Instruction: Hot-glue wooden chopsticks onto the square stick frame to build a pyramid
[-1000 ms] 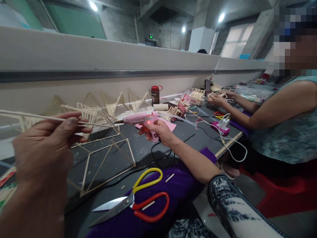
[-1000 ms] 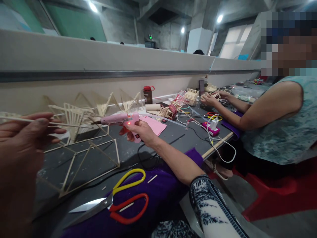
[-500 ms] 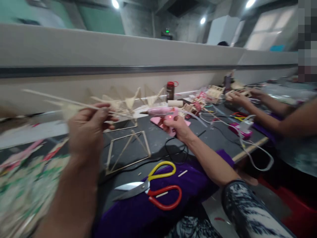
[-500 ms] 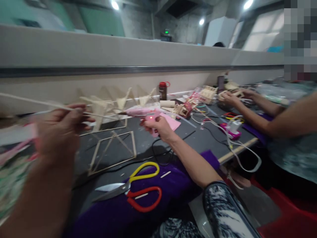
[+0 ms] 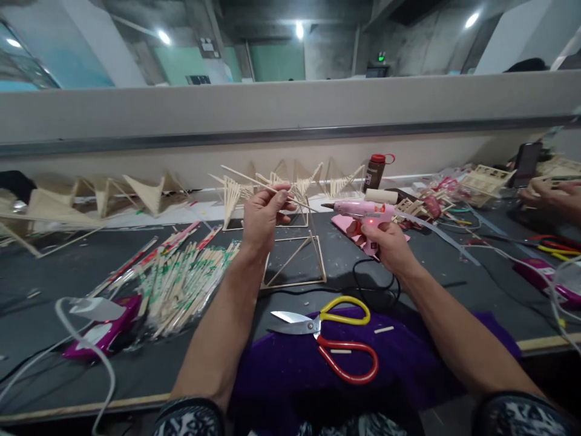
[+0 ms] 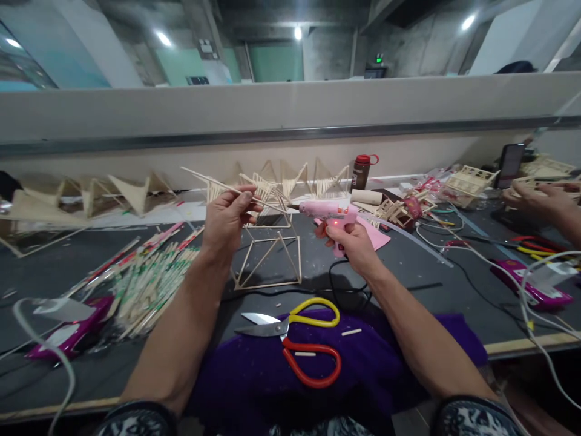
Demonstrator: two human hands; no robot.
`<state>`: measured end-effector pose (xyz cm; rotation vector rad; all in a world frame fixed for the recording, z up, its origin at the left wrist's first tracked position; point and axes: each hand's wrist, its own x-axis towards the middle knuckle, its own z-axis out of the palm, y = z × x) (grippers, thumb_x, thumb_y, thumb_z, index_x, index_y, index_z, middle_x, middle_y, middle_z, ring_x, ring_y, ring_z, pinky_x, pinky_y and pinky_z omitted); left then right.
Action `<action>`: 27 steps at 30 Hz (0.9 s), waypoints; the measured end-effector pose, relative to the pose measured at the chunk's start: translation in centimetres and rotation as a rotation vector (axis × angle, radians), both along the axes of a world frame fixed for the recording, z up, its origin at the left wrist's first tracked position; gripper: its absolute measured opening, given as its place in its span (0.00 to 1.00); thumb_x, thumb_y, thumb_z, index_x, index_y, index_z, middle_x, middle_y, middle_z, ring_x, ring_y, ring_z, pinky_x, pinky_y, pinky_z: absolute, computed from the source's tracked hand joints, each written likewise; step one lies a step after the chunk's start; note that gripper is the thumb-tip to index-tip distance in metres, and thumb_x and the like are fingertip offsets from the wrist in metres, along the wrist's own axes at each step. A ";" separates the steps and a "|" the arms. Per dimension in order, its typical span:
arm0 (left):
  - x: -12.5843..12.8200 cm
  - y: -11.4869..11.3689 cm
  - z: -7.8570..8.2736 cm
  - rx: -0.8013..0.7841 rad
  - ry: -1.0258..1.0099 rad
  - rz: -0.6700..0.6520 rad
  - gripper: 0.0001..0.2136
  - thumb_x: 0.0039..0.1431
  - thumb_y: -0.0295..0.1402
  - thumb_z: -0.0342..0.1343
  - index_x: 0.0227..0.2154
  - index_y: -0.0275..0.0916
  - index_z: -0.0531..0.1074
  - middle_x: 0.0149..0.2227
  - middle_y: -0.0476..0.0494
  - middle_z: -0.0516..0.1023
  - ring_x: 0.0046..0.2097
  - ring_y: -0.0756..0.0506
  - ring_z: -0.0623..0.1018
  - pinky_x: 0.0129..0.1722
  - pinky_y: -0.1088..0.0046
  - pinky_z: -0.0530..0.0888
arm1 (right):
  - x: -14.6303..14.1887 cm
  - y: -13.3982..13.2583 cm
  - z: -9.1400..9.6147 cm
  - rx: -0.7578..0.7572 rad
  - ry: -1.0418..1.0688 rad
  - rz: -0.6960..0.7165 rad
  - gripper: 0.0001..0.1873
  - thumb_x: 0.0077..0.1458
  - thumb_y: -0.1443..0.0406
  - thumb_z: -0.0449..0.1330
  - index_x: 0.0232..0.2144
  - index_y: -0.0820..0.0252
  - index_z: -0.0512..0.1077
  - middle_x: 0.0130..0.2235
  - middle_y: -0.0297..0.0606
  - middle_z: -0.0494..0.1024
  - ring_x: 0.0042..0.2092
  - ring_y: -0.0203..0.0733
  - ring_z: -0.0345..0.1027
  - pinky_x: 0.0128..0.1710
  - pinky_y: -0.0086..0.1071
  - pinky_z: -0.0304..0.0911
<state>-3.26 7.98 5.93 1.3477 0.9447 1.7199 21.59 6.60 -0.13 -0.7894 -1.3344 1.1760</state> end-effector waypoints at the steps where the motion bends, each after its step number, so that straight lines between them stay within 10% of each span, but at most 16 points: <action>1: 0.0 0.0 0.0 -0.001 0.004 0.001 0.10 0.55 0.36 0.62 0.37 0.37 0.76 0.33 0.45 0.78 0.28 0.53 0.78 0.19 0.83 0.69 | -0.1 -0.1 0.1 0.001 -0.014 -0.015 0.15 0.46 0.54 0.65 0.30 0.60 0.78 0.34 0.43 0.80 0.32 0.39 0.72 0.30 0.31 0.66; 27: 0.3 -0.6 0.2 0.011 0.012 0.035 0.12 0.52 0.37 0.64 0.36 0.35 0.77 0.30 0.46 0.78 0.27 0.52 0.77 0.19 0.81 0.70 | -0.3 -0.5 0.0 0.013 -0.249 -0.107 0.20 0.48 0.55 0.60 0.13 0.58 0.63 0.14 0.30 0.60 0.18 0.30 0.51 0.19 0.29 0.44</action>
